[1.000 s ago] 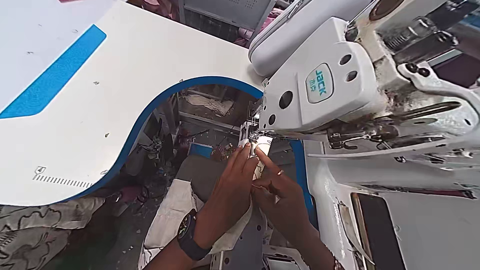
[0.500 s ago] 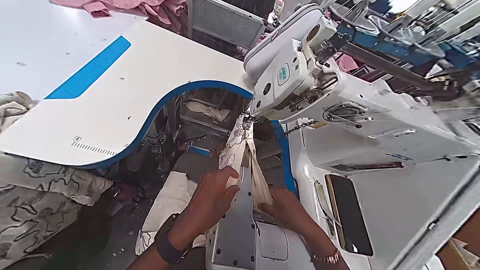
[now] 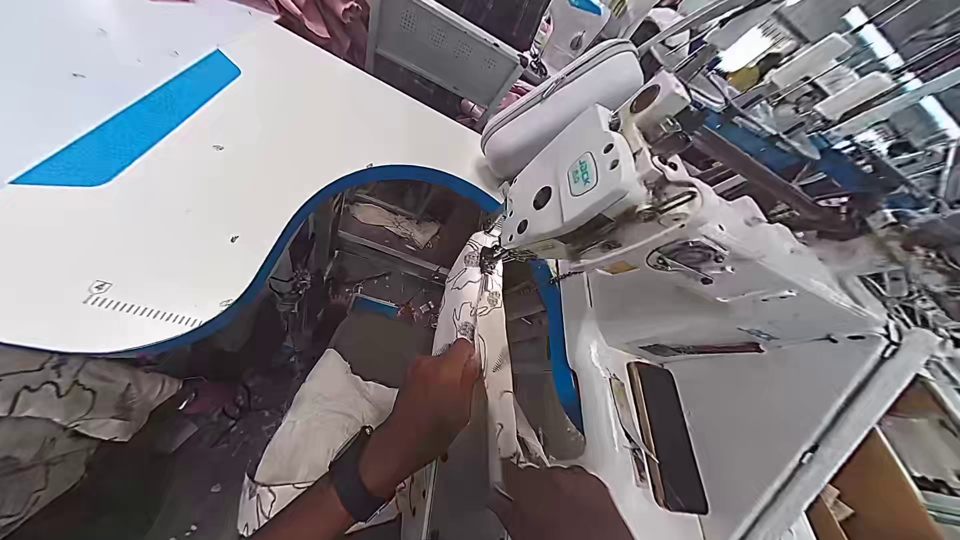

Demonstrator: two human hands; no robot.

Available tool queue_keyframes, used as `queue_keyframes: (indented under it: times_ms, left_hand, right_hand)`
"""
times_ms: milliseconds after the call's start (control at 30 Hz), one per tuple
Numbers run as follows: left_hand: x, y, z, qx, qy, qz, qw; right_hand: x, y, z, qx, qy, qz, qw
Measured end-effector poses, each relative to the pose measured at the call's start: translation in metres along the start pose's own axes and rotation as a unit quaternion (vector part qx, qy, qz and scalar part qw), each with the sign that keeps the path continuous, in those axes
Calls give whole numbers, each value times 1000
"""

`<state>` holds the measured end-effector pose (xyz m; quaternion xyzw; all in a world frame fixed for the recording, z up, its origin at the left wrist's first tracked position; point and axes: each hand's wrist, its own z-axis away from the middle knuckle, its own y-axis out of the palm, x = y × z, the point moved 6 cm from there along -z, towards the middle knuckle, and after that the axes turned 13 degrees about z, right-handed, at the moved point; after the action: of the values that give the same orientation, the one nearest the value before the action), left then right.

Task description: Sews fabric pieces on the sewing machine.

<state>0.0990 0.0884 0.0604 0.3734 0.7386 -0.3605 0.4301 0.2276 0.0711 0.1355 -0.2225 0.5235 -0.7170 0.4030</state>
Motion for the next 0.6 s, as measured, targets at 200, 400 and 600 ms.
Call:
queue_keyframes:
  times_ms: [200, 400, 600]
  left_hand:
    - [-3, -9, 11, 34, 43, 34, 998]
    - [-4, 4, -8, -23, 117, 16, 993]
    - [-16, -6, 26, 37, 62, -5, 997]
  right_hand:
    - [-17, -4, -11, 41, -83, -49, 995]
    - [-18, -16, -12, 5, -113, -25, 993]
    - [-19, -22, -12, 0, -56, 37, 998]
